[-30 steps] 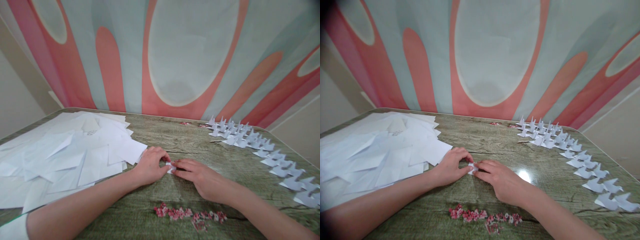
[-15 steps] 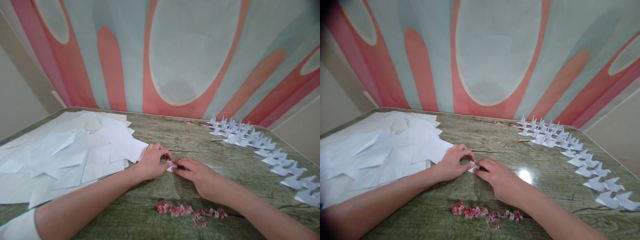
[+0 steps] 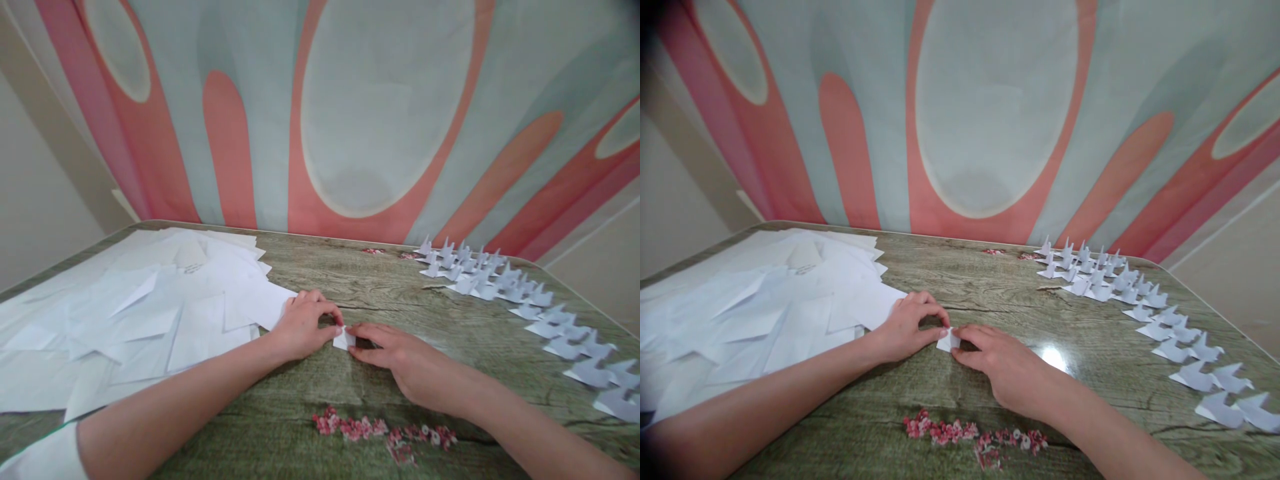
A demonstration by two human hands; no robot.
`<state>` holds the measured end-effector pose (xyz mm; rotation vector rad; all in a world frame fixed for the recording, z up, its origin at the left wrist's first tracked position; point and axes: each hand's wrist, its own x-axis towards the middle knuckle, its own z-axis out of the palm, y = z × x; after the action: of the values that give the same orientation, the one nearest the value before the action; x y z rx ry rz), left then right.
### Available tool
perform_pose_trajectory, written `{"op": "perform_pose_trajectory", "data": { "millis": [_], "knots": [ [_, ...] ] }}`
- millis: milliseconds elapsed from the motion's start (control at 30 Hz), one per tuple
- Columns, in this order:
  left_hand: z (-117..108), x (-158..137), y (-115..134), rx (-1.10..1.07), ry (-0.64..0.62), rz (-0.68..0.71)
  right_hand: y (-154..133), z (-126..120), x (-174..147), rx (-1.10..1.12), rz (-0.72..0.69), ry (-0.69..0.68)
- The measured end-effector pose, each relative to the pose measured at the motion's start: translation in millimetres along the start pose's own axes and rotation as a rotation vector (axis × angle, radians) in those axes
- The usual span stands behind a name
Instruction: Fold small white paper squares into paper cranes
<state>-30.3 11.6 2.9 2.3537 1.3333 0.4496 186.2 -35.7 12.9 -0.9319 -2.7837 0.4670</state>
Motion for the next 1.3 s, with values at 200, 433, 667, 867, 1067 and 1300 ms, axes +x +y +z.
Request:
{"op": "perform_pose_trajectory", "data": {
  "millis": [200, 433, 667, 867, 1067, 1300],
  "knots": [
    [2.6, -7.3, -3.7, 0.028, 0.064, 0.096, 2.9, 3.1, -2.2, 0.039, 0.003, 0.019],
    [-4.1, -23.5, 7.7, 0.287, 0.066, 0.324, 1.2, 0.8, -0.8, 0.057, -0.001, 0.033],
    [-7.8, -32.5, 18.7, 0.523, -0.032, 0.389, 0.9, 1.2, -0.5, -0.002, -0.030, 0.046],
    [-10.9, -29.8, 20.5, 0.573, -0.047, 0.381, 2.3, 3.7, -1.3, -0.019, -0.028, 0.050],
    [-14.4, -25.8, 18.4, 0.561, -0.047, 0.375, -1.1, 1.0, -1.3, -0.034, 0.008, 0.041],
    [-14.3, -21.6, 14.0, 0.415, -0.065, 0.353, -11.7, 11.0, -2.5, -0.240, 0.008, 0.030]
  ]
}}
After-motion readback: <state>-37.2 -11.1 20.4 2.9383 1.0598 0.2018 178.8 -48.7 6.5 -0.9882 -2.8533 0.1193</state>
